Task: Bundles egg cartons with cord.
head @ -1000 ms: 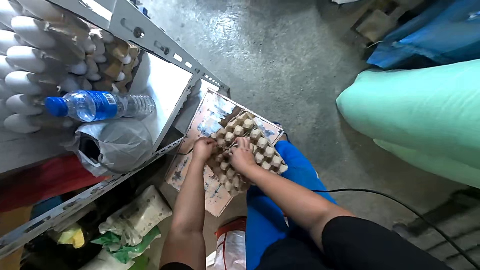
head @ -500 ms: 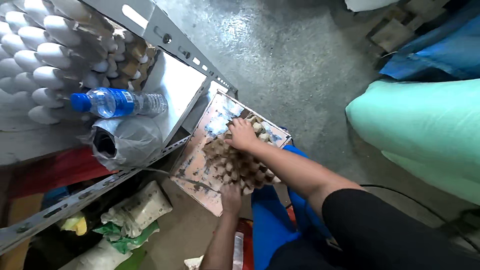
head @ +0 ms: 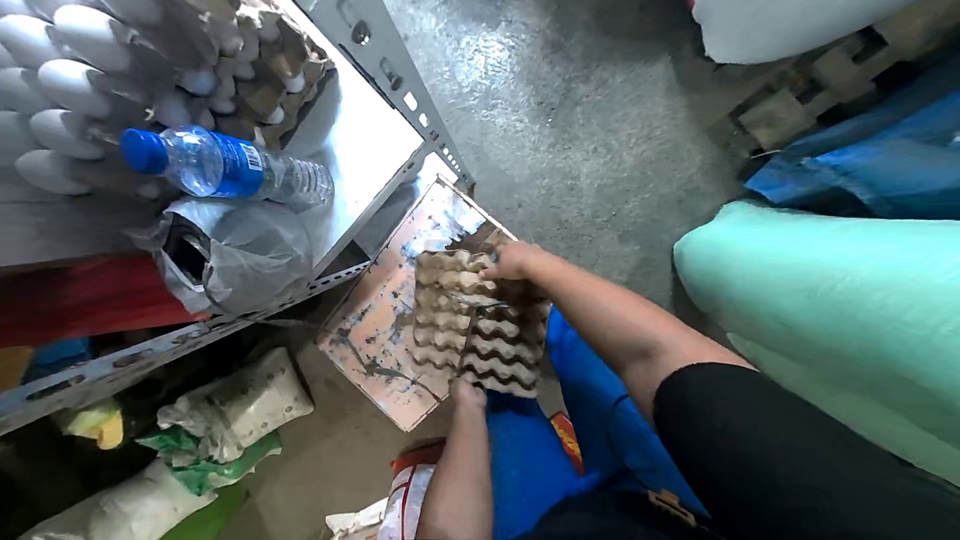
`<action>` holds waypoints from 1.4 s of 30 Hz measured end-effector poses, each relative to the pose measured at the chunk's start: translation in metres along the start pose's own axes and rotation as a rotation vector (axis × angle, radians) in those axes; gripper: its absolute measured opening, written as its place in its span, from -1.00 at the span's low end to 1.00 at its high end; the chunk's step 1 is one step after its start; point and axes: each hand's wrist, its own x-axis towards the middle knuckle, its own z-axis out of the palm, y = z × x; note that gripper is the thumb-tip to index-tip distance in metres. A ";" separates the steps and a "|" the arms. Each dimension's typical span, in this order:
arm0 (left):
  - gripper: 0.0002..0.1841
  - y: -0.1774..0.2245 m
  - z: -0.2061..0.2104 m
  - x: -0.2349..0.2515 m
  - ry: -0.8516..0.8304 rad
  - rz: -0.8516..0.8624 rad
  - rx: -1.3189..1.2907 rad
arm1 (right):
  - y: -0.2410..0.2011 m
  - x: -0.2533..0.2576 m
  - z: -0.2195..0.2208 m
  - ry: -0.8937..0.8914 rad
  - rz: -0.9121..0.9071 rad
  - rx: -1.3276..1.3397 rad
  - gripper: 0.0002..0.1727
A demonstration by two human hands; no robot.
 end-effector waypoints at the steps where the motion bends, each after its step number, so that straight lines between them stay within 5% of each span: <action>1: -0.65 0.013 -0.003 0.006 0.017 0.056 0.054 | 0.026 0.000 0.012 0.001 0.023 0.068 -0.04; 4: -0.47 0.072 0.000 0.020 -0.047 0.281 0.358 | 0.091 -0.042 0.053 -0.076 -0.010 0.291 -0.22; 7: -0.50 0.143 0.023 0.011 -0.166 0.798 1.004 | 0.115 -0.100 0.113 -0.302 -0.080 0.482 -0.13; 9: -0.60 0.176 0.041 -0.005 -0.088 1.279 1.329 | 0.104 -0.127 0.157 -0.434 -0.102 0.403 0.06; 12: -0.57 0.202 0.056 -0.044 0.026 1.583 1.559 | 0.057 -0.150 0.188 -0.671 -0.181 -0.011 0.19; 15: -0.51 0.206 0.048 -0.071 -0.058 1.505 1.585 | 0.010 -0.162 0.160 -0.596 -0.398 0.016 -0.38; 17: -0.58 0.200 0.032 -0.081 -0.386 1.408 1.355 | -0.005 -0.171 0.116 -0.281 -0.420 0.252 -0.68; 19: -0.66 0.187 0.012 -0.083 -0.801 1.291 1.045 | -0.024 -0.183 0.062 0.100 -0.271 0.228 -0.62; 21: -0.66 0.176 -0.006 -0.089 -1.134 1.157 0.888 | -0.036 -0.177 0.040 0.390 -0.341 0.076 -0.40; 23: -0.62 0.174 -0.017 -0.103 -1.368 1.054 0.815 | -0.045 -0.164 0.033 0.449 -0.612 0.009 -0.12; 25: -0.67 0.180 -0.021 -0.119 -1.476 1.064 0.698 | -0.052 -0.151 0.037 0.347 -0.909 0.111 -0.42; 27: -0.69 0.194 -0.019 -0.134 -1.416 1.162 0.636 | -0.056 -0.148 0.048 0.238 -0.937 0.386 -0.63; 30: -0.74 0.221 -0.004 -0.139 -1.047 1.161 0.745 | -0.048 -0.158 0.052 0.196 -0.577 0.588 -0.69; 34: -0.64 0.242 0.019 -0.076 -0.662 1.218 0.969 | -0.012 -0.146 0.060 0.300 -0.122 0.581 -0.73; 38: -0.68 0.230 0.006 -0.040 -0.259 1.110 1.329 | 0.003 -0.132 0.060 0.323 -0.093 1.169 -0.76; 40: -0.65 0.218 -0.006 -0.033 -0.137 1.001 1.397 | -0.003 -0.129 0.055 0.165 -0.168 1.536 -0.66; 42: -0.62 0.205 -0.011 -0.028 -0.046 0.927 1.364 | -0.012 -0.118 0.049 0.036 -0.271 1.611 -0.66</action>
